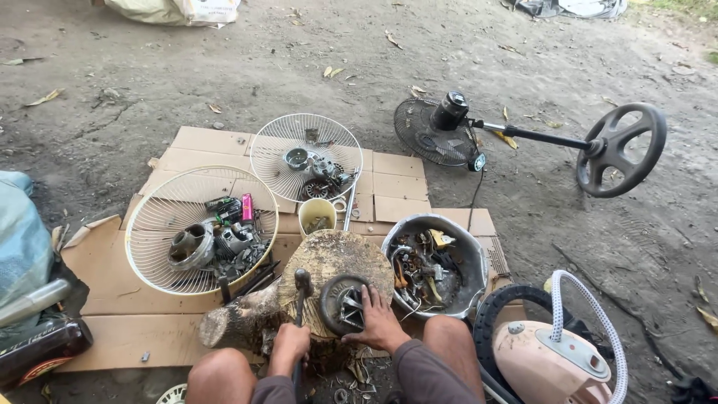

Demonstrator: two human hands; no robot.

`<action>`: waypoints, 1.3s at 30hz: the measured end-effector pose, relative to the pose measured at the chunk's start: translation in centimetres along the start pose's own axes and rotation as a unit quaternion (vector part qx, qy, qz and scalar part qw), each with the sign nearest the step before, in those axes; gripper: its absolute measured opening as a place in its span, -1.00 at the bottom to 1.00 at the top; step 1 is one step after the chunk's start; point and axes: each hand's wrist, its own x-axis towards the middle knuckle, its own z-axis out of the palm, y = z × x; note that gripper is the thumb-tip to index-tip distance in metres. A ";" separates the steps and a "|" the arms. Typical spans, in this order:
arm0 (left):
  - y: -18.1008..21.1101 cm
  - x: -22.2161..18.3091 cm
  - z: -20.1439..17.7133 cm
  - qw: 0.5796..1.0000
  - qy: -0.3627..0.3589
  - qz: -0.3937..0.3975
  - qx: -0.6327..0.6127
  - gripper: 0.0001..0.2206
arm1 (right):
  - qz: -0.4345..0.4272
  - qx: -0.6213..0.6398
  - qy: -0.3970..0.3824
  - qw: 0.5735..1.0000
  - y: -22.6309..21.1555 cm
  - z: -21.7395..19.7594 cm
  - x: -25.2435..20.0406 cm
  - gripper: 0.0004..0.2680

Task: Dismantling a motor component using a hammer and a punch on a wooden block

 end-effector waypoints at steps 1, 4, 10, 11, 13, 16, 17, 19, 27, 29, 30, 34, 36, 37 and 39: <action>-0.3 0.4 0.2 1.000 0.006 -0.001 0.000 -0.69 | 0.008 -0.010 0.009 1.000 -0.1 0.7 0.4 0.12; -0.4 1.1 0.5 1.000 0.008 0.001 -0.002 -0.68 | 0.015 -0.023 0.033 0.999 0.7 2.4 2.1 0.16; -0.5 1.3 0.2 1.000 -0.001 0.009 -0.005 -0.71 | -0.008 -0.034 0.046 0.998 1.3 0.5 2.4 0.11; -0.6 1.4 0.2 1.000 0.001 0.008 -0.010 -0.72 | -0.023 -0.056 0.055 0.997 1.4 -0.2 2.4 0.11; -0.7 1.4 0.3 1.000 -0.001 0.006 -0.008 -0.72 | -0.033 -0.051 0.069 0.996 1.9 -0.5 2.8 0.11; -0.1 0.9 0.1 1.000 -0.001 0.006 -0.003 -0.71 | -0.044 -0.016 0.072 0.996 2.0 -1.6 2.2 0.09; -0.1 0.7 0.0 1.000 0.001 0.007 0.002 -0.71 | -0.046 0.016 0.060 0.997 1.8 -1.9 1.8 0.08; -0.4 1.3 0.2 1.000 0.000 0.004 -0.004 -0.72 | -0.042 0.063 0.071 0.995 2.1 -2.3 1.7 0.02; -1.1 1.9 0.7 1.000 -0.010 0.000 -0.027 -0.72 | -0.033 0.205 0.124 0.970 2.9 -3.0 1.0 -0.25; -1.0 1.9 0.6 1.000 -0.003 0.002 -0.017 -0.73 | -0.038 0.381 0.096 0.919 3.3 -3.0 1.3 -0.42; -1.1 1.9 0.6 1.000 -0.003 0.002 -0.018 -0.73 | -0.039 0.380 0.096 0.919 3.4 -3.2 1.2 -0.42; -1.0 1.8 0.6 1.000 -0.002 -0.001 -0.024 -0.72 | -0.060 0.571 0.049 0.818 5.1 -2.9 2.1 -0.62; -1.0 1.7 0.6 1.000 0.000 -0.001 -0.015 -0.71 | -0.093 0.619 0.044 0.779 5.5 -2.7 2.2 -0.59; -1.0 1.7 0.6 1.000 0.000 0.001 -0.013 -0.71 | -0.061 0.640 0.034 0.765 5.3 -2.9 1.8 -0.56; -0.9 1.5 0.6 1.000 -0.001 0.001 -0.011 -0.70 | -0.027 0.661 0.024 0.750 5.0 -3.0 1.2 -0.51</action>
